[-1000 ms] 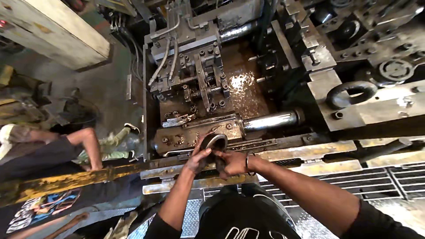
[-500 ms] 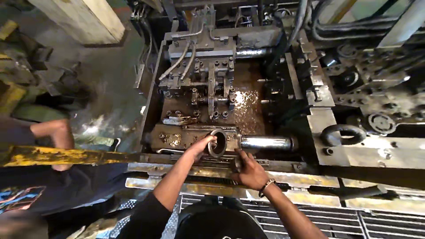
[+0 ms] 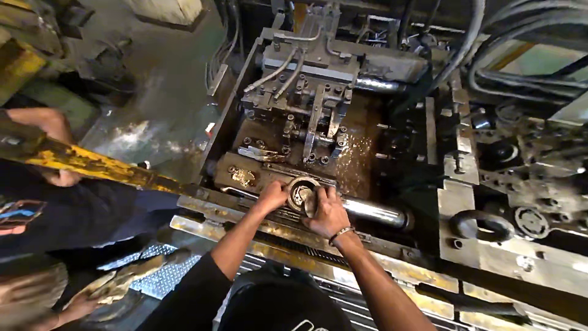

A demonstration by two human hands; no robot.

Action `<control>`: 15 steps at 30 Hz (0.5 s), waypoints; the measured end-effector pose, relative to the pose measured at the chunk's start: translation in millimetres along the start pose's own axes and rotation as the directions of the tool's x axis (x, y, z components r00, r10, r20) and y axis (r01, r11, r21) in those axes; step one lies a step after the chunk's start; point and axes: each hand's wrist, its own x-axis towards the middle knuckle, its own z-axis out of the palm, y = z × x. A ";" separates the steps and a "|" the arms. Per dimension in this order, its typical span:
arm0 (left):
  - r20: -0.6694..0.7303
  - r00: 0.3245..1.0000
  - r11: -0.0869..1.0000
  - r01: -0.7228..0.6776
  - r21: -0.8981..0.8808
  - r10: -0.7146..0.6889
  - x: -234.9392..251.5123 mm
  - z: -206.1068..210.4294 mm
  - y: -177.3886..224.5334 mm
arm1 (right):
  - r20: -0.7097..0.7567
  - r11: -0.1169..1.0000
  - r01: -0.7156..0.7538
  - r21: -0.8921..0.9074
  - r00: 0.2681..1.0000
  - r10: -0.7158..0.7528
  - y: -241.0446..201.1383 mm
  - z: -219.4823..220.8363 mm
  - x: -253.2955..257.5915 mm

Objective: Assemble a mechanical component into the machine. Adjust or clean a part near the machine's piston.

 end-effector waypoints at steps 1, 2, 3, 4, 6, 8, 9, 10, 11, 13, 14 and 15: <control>-0.015 1.000 1.000 -0.006 -0.003 0.006 -1.2 -0.3 -2.6 | 0.000 0.999 0.010 -0.037 1.000 -0.010 -8.6 -0.5 6.4; -0.035 0.999 1.000 -0.019 -0.006 0.018 -2.6 -0.3 -4.5 | 0.002 0.997 0.021 -0.074 1.000 -0.021 -15.9 -1.2 13.1; -0.050 0.998 0.999 -0.032 -0.008 0.032 -5.1 0.3 -5.8 | -0.006 0.994 0.034 -0.105 0.999 -0.035 -21.3 -0.3 19.3; -0.055 0.998 0.999 -0.040 -0.016 0.039 -8.8 0.6 -6.7 | -0.018 0.989 0.052 -0.136 0.998 -0.055 -24.8 2.7 24.8; -0.052 0.997 0.998 -0.057 -0.038 0.055 -14.6 -0.8 -10.5 | -0.043 0.980 0.089 -0.179 0.994 -0.098 -29.8 9.6 33.3; -0.059 0.995 0.995 -0.083 -0.062 0.079 -16.5 -3.7 -14.6 | -0.056 0.973 0.114 -0.201 0.990 -0.127 -33.1 14.2 39.2; -0.060 0.994 0.993 -0.092 -0.072 0.088 -17.1 -4.8 -16.2 | -0.065 0.971 0.122 -0.207 0.988 -0.138 -33.5 16.5 40.4; -0.055 0.994 0.992 -0.099 -0.079 0.094 -16.1 -5.3 -18.4 | -0.077 0.970 0.125 -0.211 0.987 -0.144 -33.3 18.8 40.9; -0.047 0.994 0.992 -0.103 -0.079 0.099 -13.7 -5.3 -21.2 | -0.092 0.969 0.122 -0.217 0.985 -0.144 -33.1 20.7 41.1; -0.044 0.993 0.991 -0.112 -0.078 0.109 -10.6 -4.5 -25.0 | -0.109 0.971 0.106 -0.215 0.985 -0.132 -34.4 22.9 40.6; -0.043 0.993 0.990 -0.116 -0.078 0.113 -9.8 -4.1 -25.9 | -0.115 0.973 0.098 -0.207 0.986 -0.124 -35.8 23.7 40.1; -0.042 0.992 0.990 -0.120 -0.077 0.117 -9.1 -4.3 -26.1 | -0.121 0.975 0.092 -0.204 0.986 -0.118 -37.2 25.0 40.2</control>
